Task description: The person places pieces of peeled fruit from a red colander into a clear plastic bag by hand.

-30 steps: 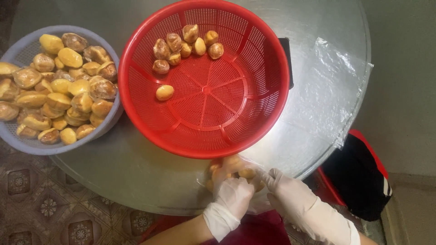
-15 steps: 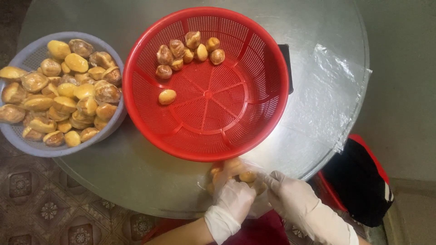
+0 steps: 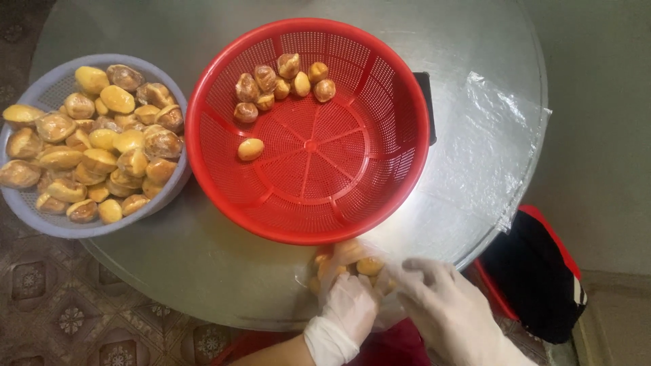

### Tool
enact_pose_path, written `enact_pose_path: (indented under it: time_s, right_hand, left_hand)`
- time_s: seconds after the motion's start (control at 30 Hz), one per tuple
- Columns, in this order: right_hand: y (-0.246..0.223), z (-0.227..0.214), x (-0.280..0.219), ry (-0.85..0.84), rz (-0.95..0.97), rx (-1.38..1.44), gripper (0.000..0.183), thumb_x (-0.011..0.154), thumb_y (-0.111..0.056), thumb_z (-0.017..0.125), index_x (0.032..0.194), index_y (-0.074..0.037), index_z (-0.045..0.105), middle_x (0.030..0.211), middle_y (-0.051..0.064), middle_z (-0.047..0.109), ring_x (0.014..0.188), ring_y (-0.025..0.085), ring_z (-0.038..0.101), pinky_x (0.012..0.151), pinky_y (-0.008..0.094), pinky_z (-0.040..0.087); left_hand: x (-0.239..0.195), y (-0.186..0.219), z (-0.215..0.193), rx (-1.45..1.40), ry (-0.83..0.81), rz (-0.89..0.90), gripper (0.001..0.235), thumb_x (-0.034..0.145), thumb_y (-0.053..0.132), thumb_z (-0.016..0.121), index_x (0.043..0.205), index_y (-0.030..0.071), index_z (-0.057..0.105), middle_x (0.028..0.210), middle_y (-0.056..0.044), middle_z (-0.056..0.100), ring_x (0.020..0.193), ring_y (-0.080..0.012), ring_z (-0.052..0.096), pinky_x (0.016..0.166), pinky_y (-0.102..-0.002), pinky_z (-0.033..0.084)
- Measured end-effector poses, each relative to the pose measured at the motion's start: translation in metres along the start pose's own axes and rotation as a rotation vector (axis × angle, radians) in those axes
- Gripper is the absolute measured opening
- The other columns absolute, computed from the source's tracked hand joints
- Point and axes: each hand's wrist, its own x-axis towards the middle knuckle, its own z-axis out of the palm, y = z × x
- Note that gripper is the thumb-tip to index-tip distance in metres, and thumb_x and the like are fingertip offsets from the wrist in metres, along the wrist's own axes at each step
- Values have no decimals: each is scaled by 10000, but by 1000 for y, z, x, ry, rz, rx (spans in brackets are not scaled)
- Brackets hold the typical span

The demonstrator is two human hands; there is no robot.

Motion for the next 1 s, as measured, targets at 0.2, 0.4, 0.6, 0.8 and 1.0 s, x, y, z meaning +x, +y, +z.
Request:
enact_pose_path:
  time_s: [0.2, 0.4, 0.6, 0.8, 1.0]
  right_hand:
    - [9, 31, -29, -92, -331, 141, 610, 805, -471, 679, 1318, -249, 436, 1332, 2, 475, 936, 175, 671, 469, 346, 617]
    - [-12, 9, -15, -715, 112, -71, 768, 859, -267, 453, 1394, -604, 17, 1488, -246, 139, 989, 178, 600, 797, 427, 514]
    - [-8, -9, -14, -632, 220, 149, 405, 761, -393, 634, 1086, -615, 536, 1251, -475, 427, 1128, -95, 498, 919, 127, 422]
    - [17, 15, -23, -280, -79, 304, 184, 822, -402, 602, 1003, -391, 633, 1136, -247, 631, 900, 7, 693, 634, 276, 576]
    - [27, 41, -17, -712, -48, 56, 727, 883, -364, 585, 1394, -589, 121, 1475, -113, 234, 1202, 203, 451, 935, 364, 442]
  left_hand:
    - [-6, -7, -7, -73, 96, -16, 426, 850, 204, 464, 1266, 194, 553, 660, -76, 624, 578, -298, 612, 613, -469, 431]
    - [-28, -28, -64, -106, -211, 181, 513, 829, 244, 469, 1318, 86, 486, 1109, -157, 621, 1070, -397, 493, 1060, -616, 108]
    - [-50, -49, -79, 179, -15, 502, 859, 717, 658, 571, 1316, 51, 473, 1209, -167, 539, 1254, -438, 390, 993, -797, 133]
    - [-55, -61, -124, 231, 195, 567, 158, 684, 47, 554, 753, 118, 677, 667, -66, 631, 1018, -401, 544, 947, -775, 297]
    - [-57, -64, -123, 122, 346, 560, 143, 647, 30, 565, 620, 150, 638, 483, -16, 500, 803, -310, 569, 940, -746, 345]
